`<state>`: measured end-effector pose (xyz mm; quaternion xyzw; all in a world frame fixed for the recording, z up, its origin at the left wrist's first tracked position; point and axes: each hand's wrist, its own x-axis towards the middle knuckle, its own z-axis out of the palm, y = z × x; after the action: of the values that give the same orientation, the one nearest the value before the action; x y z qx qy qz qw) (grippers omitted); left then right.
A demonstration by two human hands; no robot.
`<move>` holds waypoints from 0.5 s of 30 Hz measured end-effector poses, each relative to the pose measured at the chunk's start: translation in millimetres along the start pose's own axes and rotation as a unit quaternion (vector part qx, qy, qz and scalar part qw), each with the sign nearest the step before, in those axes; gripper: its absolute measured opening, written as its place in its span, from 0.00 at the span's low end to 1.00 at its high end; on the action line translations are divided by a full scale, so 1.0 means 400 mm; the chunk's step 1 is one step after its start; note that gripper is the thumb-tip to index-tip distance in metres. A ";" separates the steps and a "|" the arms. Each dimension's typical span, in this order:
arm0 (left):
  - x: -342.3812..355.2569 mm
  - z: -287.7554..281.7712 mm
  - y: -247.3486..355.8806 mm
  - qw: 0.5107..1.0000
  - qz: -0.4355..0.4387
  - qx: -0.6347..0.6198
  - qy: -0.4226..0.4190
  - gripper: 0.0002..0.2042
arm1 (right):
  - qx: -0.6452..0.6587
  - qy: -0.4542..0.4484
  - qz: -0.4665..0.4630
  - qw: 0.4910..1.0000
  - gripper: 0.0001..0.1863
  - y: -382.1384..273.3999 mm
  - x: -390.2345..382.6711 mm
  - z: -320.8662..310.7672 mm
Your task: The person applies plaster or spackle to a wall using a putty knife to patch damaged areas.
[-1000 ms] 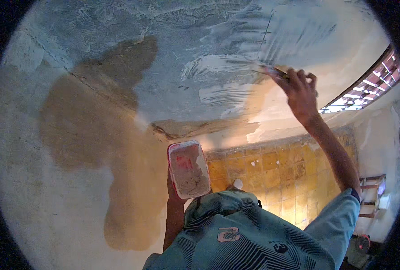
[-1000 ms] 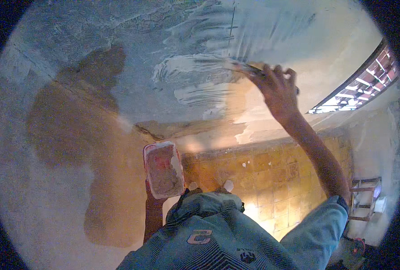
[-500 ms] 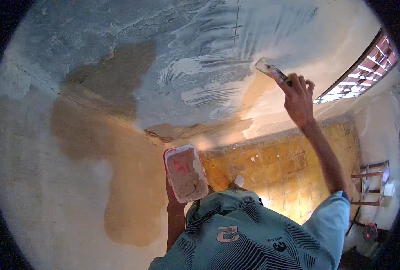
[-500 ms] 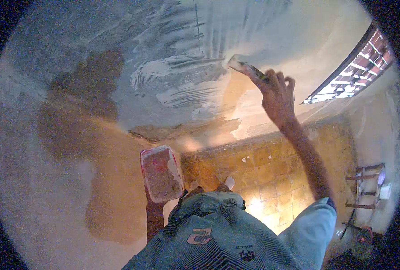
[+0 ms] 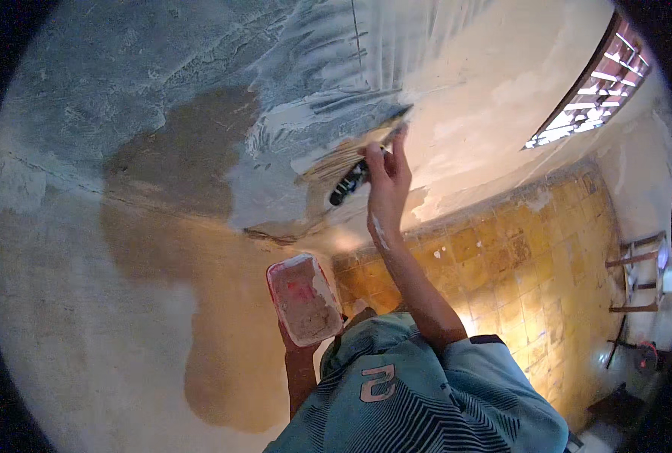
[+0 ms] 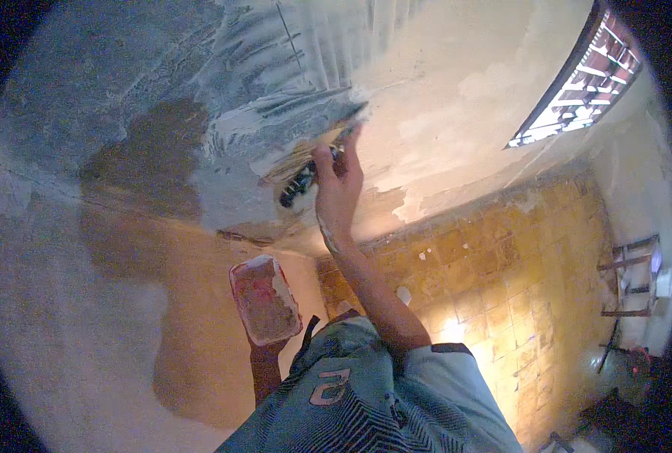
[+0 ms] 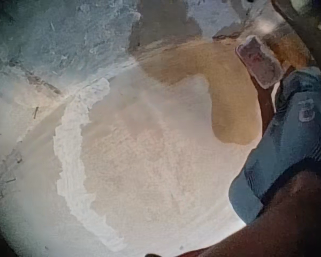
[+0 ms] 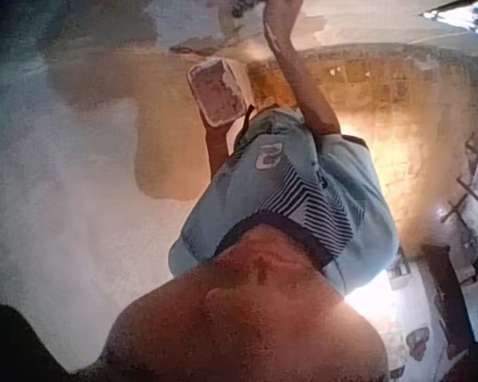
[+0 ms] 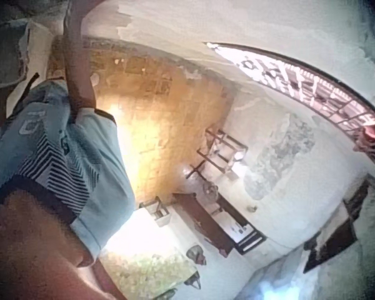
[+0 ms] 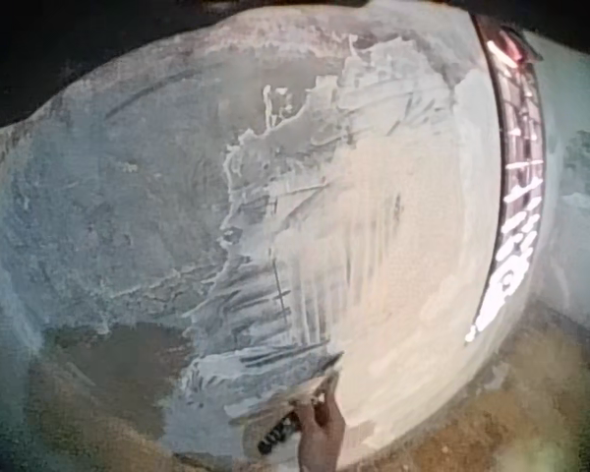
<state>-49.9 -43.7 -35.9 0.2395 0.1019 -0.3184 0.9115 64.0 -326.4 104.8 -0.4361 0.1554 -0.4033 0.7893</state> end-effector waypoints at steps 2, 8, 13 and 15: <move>-0.012 -0.020 0.006 1.000 0.004 0.008 -0.012 0.35 | -0.029 0.000 0.001 1.000 0.37 0.009 0.017 0.032; -0.015 0.012 0.051 0.995 0.005 -0.012 0.095 0.38 | -0.177 -0.023 -0.003 0.984 0.42 0.034 -0.083 0.170; -0.027 -0.051 0.077 0.997 -0.035 0.010 -0.074 0.35 | -0.145 -0.030 0.014 0.989 0.46 0.032 -0.108 0.127; -0.049 -0.085 0.082 0.995 -0.066 -0.075 -0.013 0.35 | -0.089 0.013 -0.043 0.995 0.42 -0.005 -0.026 0.065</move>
<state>-45.6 6.2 -46.3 0.1592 0.1297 -0.3727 0.9049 71.7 -304.2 120.1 -0.5056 0.1821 -0.4274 0.7270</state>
